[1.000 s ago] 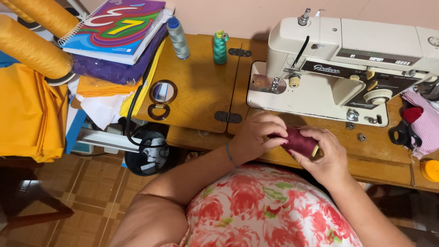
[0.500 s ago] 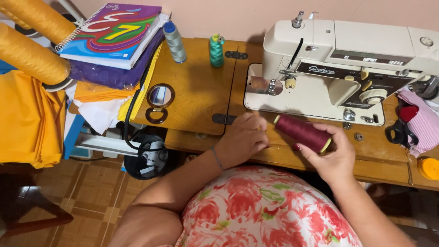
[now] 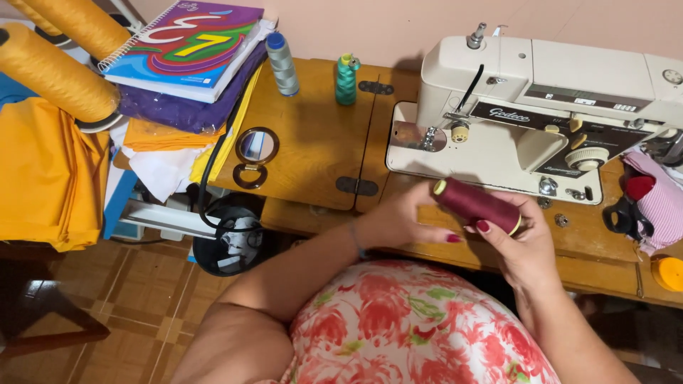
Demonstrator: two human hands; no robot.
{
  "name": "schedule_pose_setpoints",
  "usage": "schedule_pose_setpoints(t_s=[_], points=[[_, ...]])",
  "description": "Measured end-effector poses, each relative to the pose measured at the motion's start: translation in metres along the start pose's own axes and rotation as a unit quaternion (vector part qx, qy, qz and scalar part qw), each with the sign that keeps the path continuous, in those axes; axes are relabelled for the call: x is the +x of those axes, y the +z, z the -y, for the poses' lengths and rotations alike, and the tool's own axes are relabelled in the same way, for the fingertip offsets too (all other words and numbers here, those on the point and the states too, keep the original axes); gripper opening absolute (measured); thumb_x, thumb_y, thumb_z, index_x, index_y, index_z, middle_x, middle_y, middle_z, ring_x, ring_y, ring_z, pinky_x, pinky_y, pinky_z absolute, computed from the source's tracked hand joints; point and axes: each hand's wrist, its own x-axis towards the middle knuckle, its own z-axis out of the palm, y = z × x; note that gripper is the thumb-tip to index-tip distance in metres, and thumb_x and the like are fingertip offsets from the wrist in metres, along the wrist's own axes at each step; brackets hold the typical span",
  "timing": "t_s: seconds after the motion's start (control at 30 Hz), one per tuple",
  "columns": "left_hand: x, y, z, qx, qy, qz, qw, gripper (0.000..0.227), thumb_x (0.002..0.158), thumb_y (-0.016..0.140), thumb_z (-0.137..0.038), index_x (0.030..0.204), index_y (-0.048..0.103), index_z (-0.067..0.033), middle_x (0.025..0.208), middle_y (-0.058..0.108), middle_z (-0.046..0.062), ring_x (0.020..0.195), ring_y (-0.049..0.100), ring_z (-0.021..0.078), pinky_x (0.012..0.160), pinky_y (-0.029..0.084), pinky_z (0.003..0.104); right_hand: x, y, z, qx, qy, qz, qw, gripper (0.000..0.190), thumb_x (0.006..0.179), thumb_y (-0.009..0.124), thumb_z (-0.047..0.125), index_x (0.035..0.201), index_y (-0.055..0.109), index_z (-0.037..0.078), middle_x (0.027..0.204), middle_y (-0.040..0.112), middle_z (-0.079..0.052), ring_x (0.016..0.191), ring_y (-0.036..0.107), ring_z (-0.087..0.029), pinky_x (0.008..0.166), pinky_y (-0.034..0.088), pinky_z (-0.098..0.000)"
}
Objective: The person threads a sewing machine, first handling a teal spool of thread and then a maroon spool. They pull the thread through the machine's guides and tension assembly, then use scissors to cut the thread end.
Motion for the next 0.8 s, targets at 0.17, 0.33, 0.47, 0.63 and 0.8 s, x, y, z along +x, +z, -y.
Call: schedule_pose_setpoints(t_s=[0.17, 0.33, 0.47, 0.63, 0.8], points=[[0.013, 0.015, 0.019, -0.158, 0.035, -0.001, 0.987, 0.018, 0.098, 0.07, -0.017, 0.096, 0.077, -0.0007, 0.081, 0.077, 0.013, 0.086, 0.074, 0.0188, 0.088, 0.057, 0.035, 0.002, -0.007, 0.012, -0.005, -0.029, 0.023, 0.999, 0.061, 0.078, 0.08, 0.0, 0.133, 0.055, -0.007, 0.107, 0.067, -0.024, 0.084, 0.072, -0.03, 0.072, 0.066, -0.0471], [0.004, -0.031, 0.015, -0.267, -0.021, 0.063, 0.961, 0.038, 0.102, 0.06, -0.044, 0.101, 0.075, -0.0091, 0.057, 0.053, -0.004, 0.048, 0.047, 0.0053, 0.048, 0.039, 0.021, 0.011, -0.036, 0.005, 0.195, 0.186, 0.258, 0.928, 0.039, 0.094, 0.075, 0.013, 0.128, 0.062, -0.001, 0.106, 0.069, -0.028, 0.084, 0.075, -0.027, 0.079, 0.064, -0.028], [0.006, -0.062, 0.004, -0.478, -0.022, -0.034, 0.878, 0.033, 0.1, 0.061, -0.037, 0.085, 0.068, -0.0087, 0.059, 0.037, -0.001, 0.048, 0.027, 0.0102, 0.045, 0.021, 0.025, 0.016, -0.04, -0.021, 0.17, 0.236, 0.279, 0.915, 0.035, 0.09, 0.078, 0.017, 0.118, 0.065, 0.0, 0.102, 0.071, -0.024, 0.072, 0.073, -0.022, 0.069, 0.064, -0.0279], [-0.03, -0.099, -0.113, -0.448, 0.179, -0.171, 0.859, 0.017, 0.096, 0.059, -0.013, 0.083, 0.05, -0.0089, 0.071, 0.032, 0.001, 0.061, 0.03, 0.0149, 0.048, 0.026, 0.026, 0.01, -0.015, -0.024, 0.291, 0.334, 0.354, 0.824, 0.058, 0.094, 0.078, 0.022, 0.135, 0.048, -0.007, 0.114, 0.062, -0.026, 0.08, 0.071, -0.02, 0.072, 0.066, -0.0252], [-0.054, -0.121, -0.14, -0.349, 0.276, -0.224, 0.867, 0.02, 0.105, 0.057, -0.017, 0.089, 0.061, -0.0056, 0.114, 0.052, 0.018, 0.101, 0.053, 0.0251, 0.093, 0.045, 0.037, 0.01, -0.012, -0.03, 0.31, 0.321, 0.423, 0.789, 0.065, 0.1, 0.072, 0.019, 0.148, 0.037, -0.007, 0.111, 0.069, -0.024, 0.096, 0.072, -0.029, 0.086, 0.062, -0.0362]])
